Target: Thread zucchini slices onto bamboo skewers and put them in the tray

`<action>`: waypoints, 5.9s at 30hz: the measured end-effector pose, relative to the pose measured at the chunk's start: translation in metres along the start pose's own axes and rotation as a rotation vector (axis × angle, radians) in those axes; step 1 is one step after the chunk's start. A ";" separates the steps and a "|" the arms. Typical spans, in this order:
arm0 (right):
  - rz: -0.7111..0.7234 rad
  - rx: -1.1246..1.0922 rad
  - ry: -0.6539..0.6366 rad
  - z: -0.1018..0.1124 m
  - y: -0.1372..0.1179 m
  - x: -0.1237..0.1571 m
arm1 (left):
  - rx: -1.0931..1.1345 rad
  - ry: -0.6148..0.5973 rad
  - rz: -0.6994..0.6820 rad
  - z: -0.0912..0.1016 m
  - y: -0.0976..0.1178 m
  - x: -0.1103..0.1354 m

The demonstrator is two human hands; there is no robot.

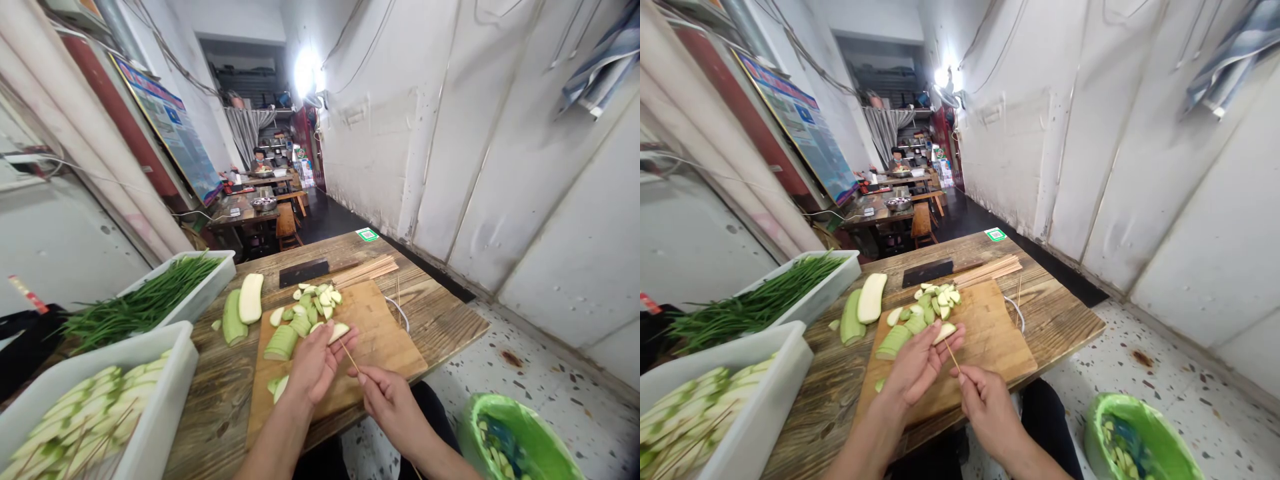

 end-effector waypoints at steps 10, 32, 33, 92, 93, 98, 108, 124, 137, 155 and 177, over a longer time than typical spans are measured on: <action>0.026 0.010 0.005 0.007 0.001 -0.001 | 0.008 0.002 -0.026 -0.006 0.001 0.002; 0.044 -0.053 0.064 0.011 -0.006 0.000 | -0.036 0.024 0.004 -0.018 -0.005 0.005; 0.042 -0.060 0.070 0.011 -0.006 0.000 | -0.020 0.029 0.003 -0.019 -0.004 0.005; 0.125 -0.062 0.159 0.014 -0.018 0.005 | 0.048 -0.023 0.038 -0.044 -0.024 0.014; 0.119 -0.066 0.162 0.015 -0.018 0.005 | 0.045 -0.027 0.043 -0.045 -0.025 0.014; 0.124 -0.072 0.172 0.015 -0.015 0.004 | 0.030 -0.054 0.056 -0.046 -0.029 0.012; 0.136 -0.054 0.216 0.018 -0.014 0.001 | 0.068 -0.062 0.082 -0.046 -0.036 0.006; 0.155 0.018 0.273 0.028 -0.009 -0.002 | 0.064 -0.047 0.162 -0.041 -0.053 0.001; 0.076 0.089 0.086 0.025 0.001 0.015 | 0.055 0.020 0.098 -0.026 -0.035 0.000; 0.199 0.211 0.307 0.052 -0.008 0.008 | -0.109 -0.140 0.068 -0.057 -0.073 0.018; 0.027 -0.155 0.182 0.051 0.023 0.004 | -1.676 0.558 -0.656 -0.003 0.069 -0.062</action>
Point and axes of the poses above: each hand's wrist, its own x-axis away from the middle knuckle, its own z-axis out of the back of the hand, y = z × x, the point moved 10 cm from there along -x, towards the middle knuckle, and after that the axes turned 9 degrees about -x, right-handed, at the moved point
